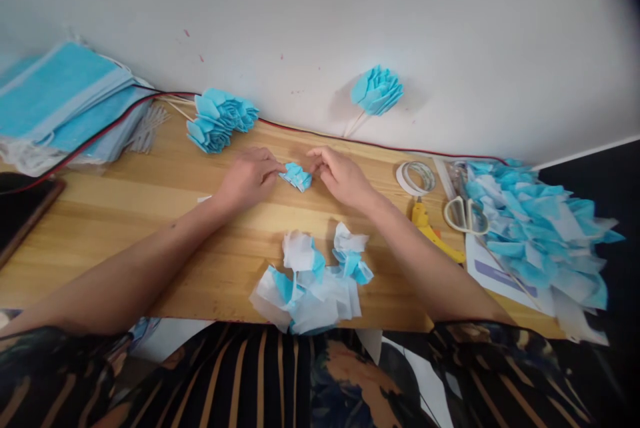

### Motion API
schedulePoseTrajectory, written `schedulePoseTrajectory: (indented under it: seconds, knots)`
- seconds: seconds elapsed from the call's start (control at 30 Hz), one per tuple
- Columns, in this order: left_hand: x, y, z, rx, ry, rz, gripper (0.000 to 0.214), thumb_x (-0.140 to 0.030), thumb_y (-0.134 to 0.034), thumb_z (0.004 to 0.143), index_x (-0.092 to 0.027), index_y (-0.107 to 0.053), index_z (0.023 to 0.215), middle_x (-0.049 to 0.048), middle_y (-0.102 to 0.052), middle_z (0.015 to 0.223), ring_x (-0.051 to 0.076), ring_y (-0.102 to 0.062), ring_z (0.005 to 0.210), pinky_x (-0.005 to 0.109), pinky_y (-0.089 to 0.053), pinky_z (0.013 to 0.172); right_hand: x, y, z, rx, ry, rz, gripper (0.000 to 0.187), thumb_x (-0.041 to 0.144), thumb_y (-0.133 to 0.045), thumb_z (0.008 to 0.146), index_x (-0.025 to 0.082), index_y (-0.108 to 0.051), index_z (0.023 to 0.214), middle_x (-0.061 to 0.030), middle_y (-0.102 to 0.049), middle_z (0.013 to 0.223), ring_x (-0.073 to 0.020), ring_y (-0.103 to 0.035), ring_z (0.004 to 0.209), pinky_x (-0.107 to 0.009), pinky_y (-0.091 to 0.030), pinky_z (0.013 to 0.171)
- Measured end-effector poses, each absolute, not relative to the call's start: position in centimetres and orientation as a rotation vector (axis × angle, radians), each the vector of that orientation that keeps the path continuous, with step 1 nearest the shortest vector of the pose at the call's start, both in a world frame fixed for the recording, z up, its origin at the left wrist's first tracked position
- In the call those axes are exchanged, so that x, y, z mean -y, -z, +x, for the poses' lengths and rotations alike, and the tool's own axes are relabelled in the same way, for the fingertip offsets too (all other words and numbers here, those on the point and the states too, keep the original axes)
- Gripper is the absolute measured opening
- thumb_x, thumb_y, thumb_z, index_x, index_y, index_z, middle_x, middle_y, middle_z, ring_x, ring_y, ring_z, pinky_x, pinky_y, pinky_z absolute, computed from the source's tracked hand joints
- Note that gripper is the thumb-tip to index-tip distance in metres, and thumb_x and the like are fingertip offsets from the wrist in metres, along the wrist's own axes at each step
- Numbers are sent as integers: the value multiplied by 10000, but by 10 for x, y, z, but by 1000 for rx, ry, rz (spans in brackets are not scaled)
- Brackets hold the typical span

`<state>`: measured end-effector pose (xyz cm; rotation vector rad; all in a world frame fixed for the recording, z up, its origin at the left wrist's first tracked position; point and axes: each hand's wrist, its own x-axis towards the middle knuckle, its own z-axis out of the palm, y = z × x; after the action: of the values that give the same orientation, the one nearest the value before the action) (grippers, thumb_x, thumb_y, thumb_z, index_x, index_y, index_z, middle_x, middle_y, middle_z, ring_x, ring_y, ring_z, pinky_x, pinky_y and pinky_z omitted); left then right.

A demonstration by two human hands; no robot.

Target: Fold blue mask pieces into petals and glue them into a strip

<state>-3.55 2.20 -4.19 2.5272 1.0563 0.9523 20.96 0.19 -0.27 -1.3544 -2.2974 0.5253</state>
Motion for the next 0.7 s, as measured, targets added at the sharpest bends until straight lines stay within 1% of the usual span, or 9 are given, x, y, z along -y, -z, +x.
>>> schedulePoseTrajectory:
  seconds: [0.13, 0.2, 0.3, 0.43, 0.57, 0.7]
  knots:
    - [-23, 44, -39, -1086, -932, 2534, 330, -176, -454, 900, -191, -781, 935, 76, -727, 894, 213, -643, 879, 364, -508, 824, -4, 9, 204, 2429, -472, -1419, 465, 45, -395, 845, 164, -582, 1254, -112, -758, 1076, -273, -665, 1067, -423, -491, 963]
    - [-23, 45, -41, -1104, -896, 2546, 332, -161, -458, 888, -193, -784, 937, 74, -730, 898, 215, -645, 882, 369, -506, 834, -3, 5, 203, 2428, -473, -1430, 474, 36, -390, 844, 162, -589, 1255, -119, -752, 1115, -271, -664, 1088, -421, -489, 976]
    - [-23, 45, -43, -1115, -852, 2569, 333, -158, -457, 880, -188, -785, 934, 79, -743, 902, 222, -658, 881, 383, -506, 845, 0, -11, 209, 2288, -490, -1406, 473, 53, -370, 861, 179, -576, 1267, -102, -738, 1151, -240, -670, 1091, -400, -490, 986]
    - [-22, 41, -44, -1133, -866, 2563, 328, -176, -442, 895, -179, -766, 943, 84, -774, 933, 236, -683, 885, 395, -516, 859, 12, -32, 231, 2146, -510, -1436, 404, 129, -386, 907, 221, -574, 1253, -75, -737, 1145, -221, -676, 1071, -379, -502, 957]
    - [-22, 39, -45, -1237, -852, 2508, 293, -206, -467, 900, -175, -743, 994, 90, -777, 985, 241, -693, 927, 379, -528, 851, 25, -34, 255, 2082, -496, -1536, 388, 192, -428, 934, 231, -582, 1288, -72, -740, 1165, -224, -690, 1031, -391, -521, 920]
    - [-21, 37, -45, -1315, -823, 2457, 322, -221, -488, 895, -162, -730, 1100, 95, -772, 972, 244, -696, 912, 360, -528, 825, 36, -23, 265, 2123, -522, -1583, 453, 218, -474, 931, 214, -558, 1376, -90, -734, 1217, -228, -697, 1034, -412, -540, 922]
